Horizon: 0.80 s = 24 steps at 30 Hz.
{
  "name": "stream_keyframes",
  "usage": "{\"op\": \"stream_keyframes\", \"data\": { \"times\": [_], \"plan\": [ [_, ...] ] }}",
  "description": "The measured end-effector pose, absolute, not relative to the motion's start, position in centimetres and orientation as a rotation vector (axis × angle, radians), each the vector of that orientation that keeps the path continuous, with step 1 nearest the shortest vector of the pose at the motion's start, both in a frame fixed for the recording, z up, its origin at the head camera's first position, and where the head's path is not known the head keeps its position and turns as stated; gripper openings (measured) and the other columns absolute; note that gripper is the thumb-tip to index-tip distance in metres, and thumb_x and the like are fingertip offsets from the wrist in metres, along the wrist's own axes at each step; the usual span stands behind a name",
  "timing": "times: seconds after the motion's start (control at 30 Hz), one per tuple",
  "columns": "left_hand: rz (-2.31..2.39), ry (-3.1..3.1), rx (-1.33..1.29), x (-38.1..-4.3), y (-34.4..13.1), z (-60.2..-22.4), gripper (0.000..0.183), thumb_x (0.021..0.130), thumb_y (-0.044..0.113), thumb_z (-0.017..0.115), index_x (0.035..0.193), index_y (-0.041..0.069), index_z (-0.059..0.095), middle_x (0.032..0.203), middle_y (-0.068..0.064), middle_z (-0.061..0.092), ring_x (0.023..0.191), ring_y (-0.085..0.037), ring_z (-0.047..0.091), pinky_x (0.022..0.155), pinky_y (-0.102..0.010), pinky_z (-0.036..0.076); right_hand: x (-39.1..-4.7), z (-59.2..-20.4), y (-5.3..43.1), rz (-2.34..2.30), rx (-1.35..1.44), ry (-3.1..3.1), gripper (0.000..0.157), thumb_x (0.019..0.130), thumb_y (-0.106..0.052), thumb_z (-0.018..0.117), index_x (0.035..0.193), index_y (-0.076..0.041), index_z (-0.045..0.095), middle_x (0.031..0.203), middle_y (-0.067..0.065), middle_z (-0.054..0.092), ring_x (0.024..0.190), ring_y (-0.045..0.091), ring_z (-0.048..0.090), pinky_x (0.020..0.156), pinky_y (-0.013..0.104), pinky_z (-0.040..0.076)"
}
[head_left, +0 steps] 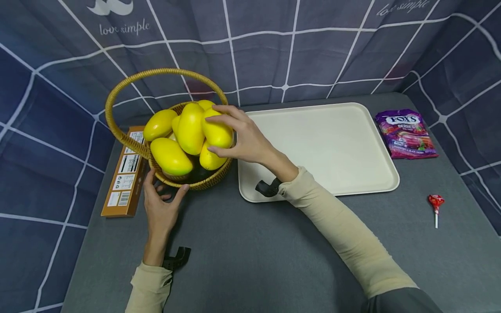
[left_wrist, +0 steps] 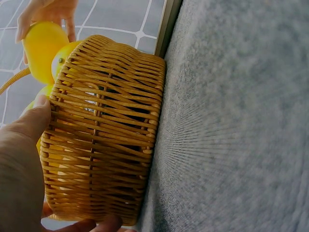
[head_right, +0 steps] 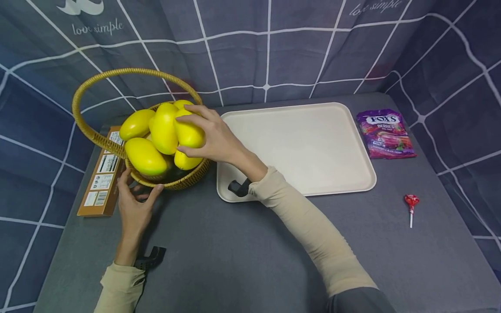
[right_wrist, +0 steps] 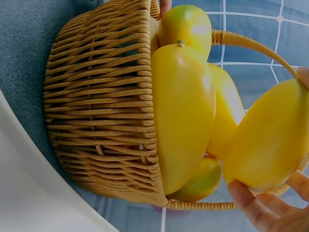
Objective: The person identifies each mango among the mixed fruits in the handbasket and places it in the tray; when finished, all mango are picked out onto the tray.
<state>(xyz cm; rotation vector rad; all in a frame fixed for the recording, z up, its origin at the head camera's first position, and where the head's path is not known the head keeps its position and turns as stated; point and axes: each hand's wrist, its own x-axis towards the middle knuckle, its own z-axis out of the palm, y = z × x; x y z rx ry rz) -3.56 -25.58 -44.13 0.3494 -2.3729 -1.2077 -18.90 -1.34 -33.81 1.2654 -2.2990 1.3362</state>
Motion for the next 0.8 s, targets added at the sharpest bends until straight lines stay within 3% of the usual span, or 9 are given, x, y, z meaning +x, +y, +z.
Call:
{"op": "stream_keyframes", "data": {
  "times": [0.5, 0.8],
  "plan": [
    [-1.214, -2.373, 0.343, -3.5, -25.5, -44.0, 0.094, 0.080, 0.025, 0.082, 0.155, 0.026, 0.025, 0.155, -0.009, 0.032, 0.114, -0.032, 0.053, 0.078, -0.024, 0.043, -17.7, -34.2, 2.1, 1.374, 1.234, -2.191, 0.058, 0.075, -0.029, 0.083, 0.126, -0.010, 0.065, 0.145, 0.011, 0.048, 0.136, 0.018, 0.043, 0.110, 0.032, 0.039],
    [-1.205, -2.372, 0.337, -3.5, -25.6, -44.1, 0.094, 0.080, 0.025, 0.082, 0.155, 0.025, 0.025, 0.155, -0.008, 0.031, 0.112, -0.031, 0.053, 0.077, -0.025, 0.043, -18.3, -35.6, 5.8, 1.429, 1.087, -2.272, 0.059, 0.072, -0.021, 0.086, 0.127, -0.011, 0.065, 0.147, 0.007, 0.046, 0.133, 0.020, 0.046, 0.091, 0.036, 0.052]
  ]
}}
